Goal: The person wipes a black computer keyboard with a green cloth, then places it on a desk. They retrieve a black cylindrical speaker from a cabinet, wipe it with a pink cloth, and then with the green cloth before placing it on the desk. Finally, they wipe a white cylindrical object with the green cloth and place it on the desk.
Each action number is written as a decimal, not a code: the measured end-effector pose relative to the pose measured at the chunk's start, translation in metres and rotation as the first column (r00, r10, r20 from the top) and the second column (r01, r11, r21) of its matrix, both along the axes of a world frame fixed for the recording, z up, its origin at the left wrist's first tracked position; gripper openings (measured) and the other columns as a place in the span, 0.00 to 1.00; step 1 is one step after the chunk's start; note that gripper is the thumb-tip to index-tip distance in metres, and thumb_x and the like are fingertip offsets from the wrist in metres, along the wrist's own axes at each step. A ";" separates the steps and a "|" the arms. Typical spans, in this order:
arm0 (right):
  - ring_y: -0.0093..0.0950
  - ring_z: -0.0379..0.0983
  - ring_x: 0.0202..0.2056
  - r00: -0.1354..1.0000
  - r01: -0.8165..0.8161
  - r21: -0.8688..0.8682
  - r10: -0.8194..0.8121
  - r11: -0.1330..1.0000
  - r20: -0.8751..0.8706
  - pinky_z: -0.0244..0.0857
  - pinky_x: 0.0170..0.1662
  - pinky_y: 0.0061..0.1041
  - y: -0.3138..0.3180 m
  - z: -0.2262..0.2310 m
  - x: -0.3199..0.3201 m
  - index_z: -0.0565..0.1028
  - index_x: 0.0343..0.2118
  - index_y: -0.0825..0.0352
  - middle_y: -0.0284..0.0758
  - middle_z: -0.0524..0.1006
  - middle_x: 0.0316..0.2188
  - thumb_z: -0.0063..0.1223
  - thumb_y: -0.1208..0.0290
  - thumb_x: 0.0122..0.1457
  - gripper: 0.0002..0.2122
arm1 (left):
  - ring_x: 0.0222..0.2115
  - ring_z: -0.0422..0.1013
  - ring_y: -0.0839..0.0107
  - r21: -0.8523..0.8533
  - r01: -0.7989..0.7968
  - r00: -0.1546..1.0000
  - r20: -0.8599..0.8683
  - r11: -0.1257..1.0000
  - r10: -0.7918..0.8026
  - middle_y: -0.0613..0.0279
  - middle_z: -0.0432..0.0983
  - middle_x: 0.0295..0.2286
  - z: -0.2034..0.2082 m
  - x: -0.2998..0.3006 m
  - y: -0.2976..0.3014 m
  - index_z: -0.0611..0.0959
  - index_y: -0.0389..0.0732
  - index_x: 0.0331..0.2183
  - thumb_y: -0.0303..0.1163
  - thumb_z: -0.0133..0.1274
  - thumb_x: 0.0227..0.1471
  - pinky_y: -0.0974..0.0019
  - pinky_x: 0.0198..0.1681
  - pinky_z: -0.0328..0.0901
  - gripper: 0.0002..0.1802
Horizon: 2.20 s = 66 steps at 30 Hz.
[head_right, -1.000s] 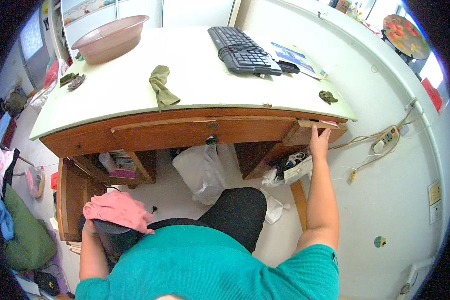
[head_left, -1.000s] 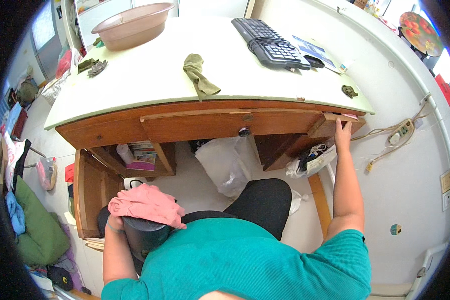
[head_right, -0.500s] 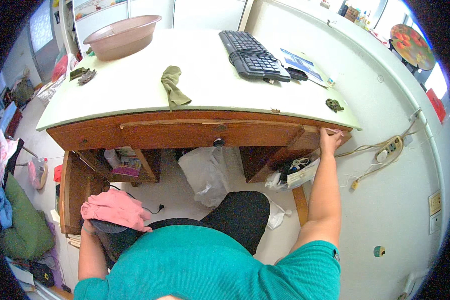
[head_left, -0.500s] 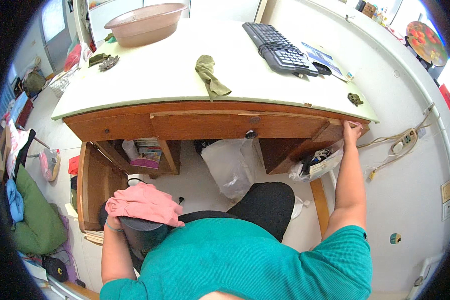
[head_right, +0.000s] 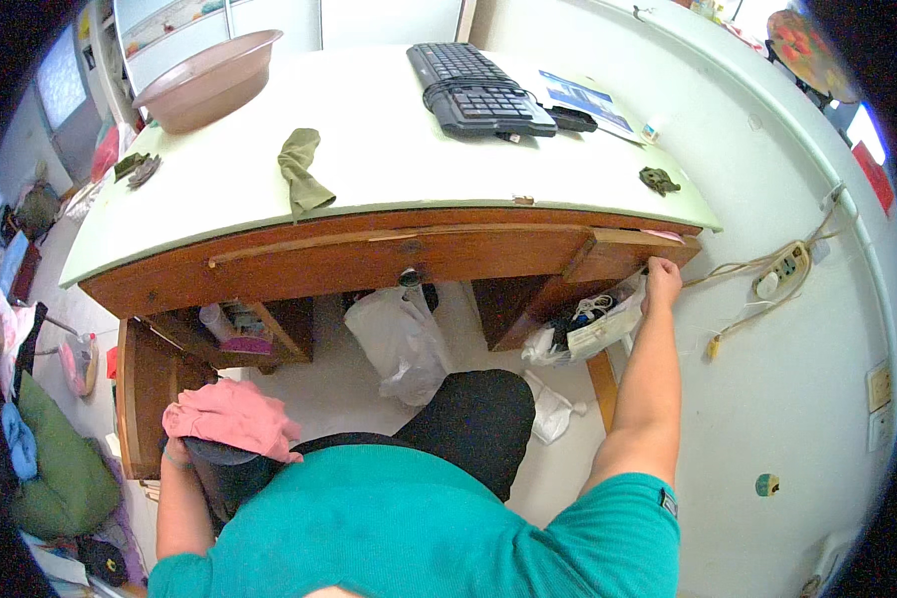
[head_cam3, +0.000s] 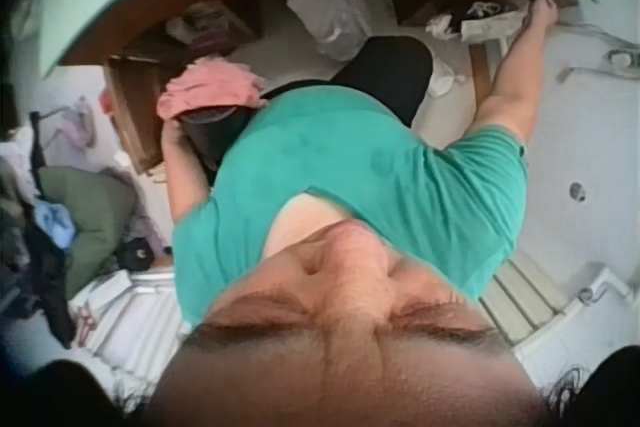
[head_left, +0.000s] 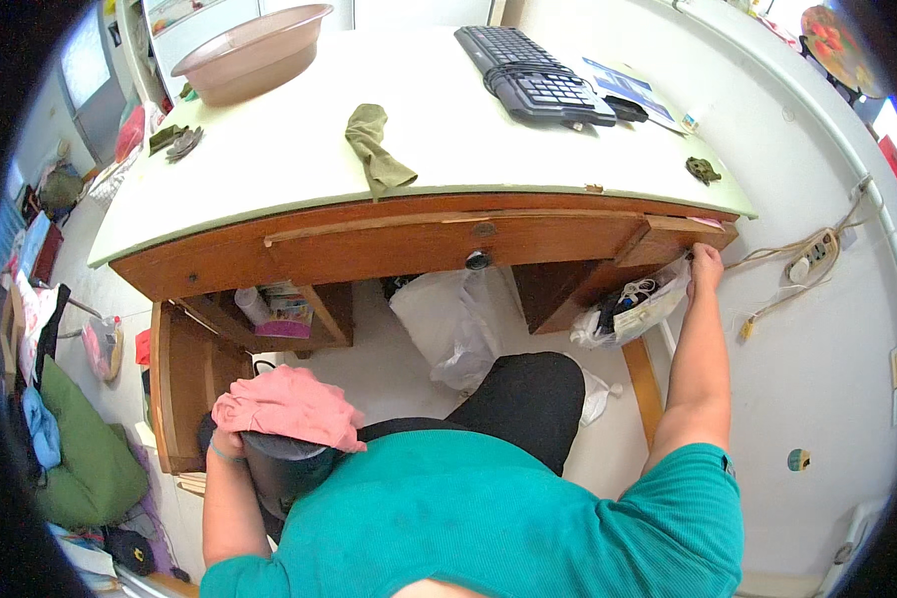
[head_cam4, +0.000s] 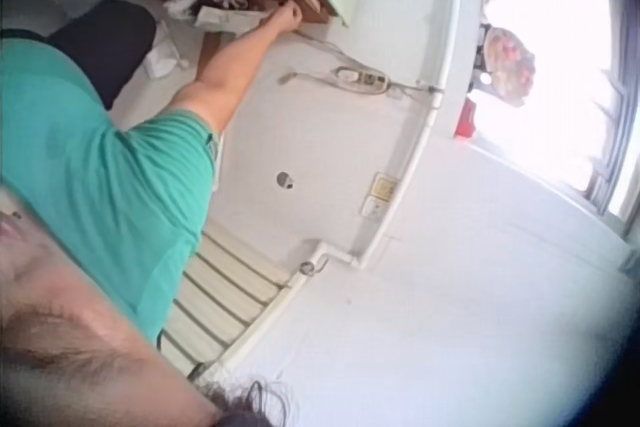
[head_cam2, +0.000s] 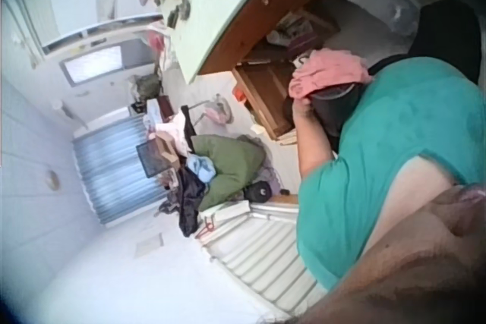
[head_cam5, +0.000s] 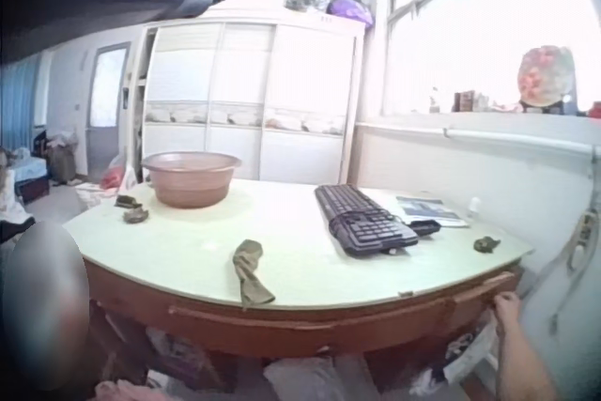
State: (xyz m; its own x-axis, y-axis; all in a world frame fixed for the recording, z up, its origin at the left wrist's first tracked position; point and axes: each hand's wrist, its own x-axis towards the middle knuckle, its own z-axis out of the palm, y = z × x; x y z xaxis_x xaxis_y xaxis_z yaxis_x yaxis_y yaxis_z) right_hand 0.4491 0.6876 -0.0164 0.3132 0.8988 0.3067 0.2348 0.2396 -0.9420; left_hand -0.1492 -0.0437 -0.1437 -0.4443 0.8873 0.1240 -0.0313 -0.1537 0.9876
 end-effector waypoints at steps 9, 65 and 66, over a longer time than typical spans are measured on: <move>0.32 0.74 0.39 0.960 0.172 0.202 -0.210 0.964 0.183 0.67 0.46 0.29 -0.034 0.016 0.020 0.77 0.36 0.70 0.39 0.78 0.35 0.58 0.71 0.53 0.10 | 0.50 0.72 0.62 0.009 -0.009 0.999 0.040 1.000 0.009 0.51 0.73 0.50 -0.004 -0.007 0.001 0.75 0.35 0.50 0.41 0.50 0.56 0.59 0.55 0.66 0.24; 0.23 0.72 0.37 0.650 -0.734 0.242 0.554 0.634 0.520 0.68 0.44 0.23 -0.303 0.094 -0.192 0.78 0.40 0.67 0.33 0.77 0.37 0.50 0.74 0.63 0.07 | 0.52 0.68 0.57 0.156 0.292 0.850 -0.495 0.944 -0.181 0.57 0.73 0.46 0.069 0.052 0.026 0.73 0.41 0.44 0.26 0.58 0.26 0.58 0.59 0.58 0.35; 0.30 0.74 0.43 0.361 -0.931 0.145 0.783 0.335 0.507 0.69 0.48 0.29 -0.350 0.087 -0.220 0.77 0.42 0.67 0.35 0.78 0.42 0.53 0.72 0.61 0.09 | 0.53 0.68 0.57 0.121 0.301 0.899 -0.367 0.946 -0.239 0.57 0.75 0.46 0.074 0.054 0.032 0.76 0.40 0.43 0.28 0.60 0.28 0.58 0.60 0.58 0.32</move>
State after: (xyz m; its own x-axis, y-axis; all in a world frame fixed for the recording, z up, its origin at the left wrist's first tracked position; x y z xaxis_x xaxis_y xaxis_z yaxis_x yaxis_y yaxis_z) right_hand 0.2294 0.3374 0.0710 -0.7411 0.3854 0.5497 -0.0853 0.7581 -0.6465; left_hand -0.0948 -0.0119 -0.0694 -0.0924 0.9182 0.3851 0.2399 -0.3549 0.9036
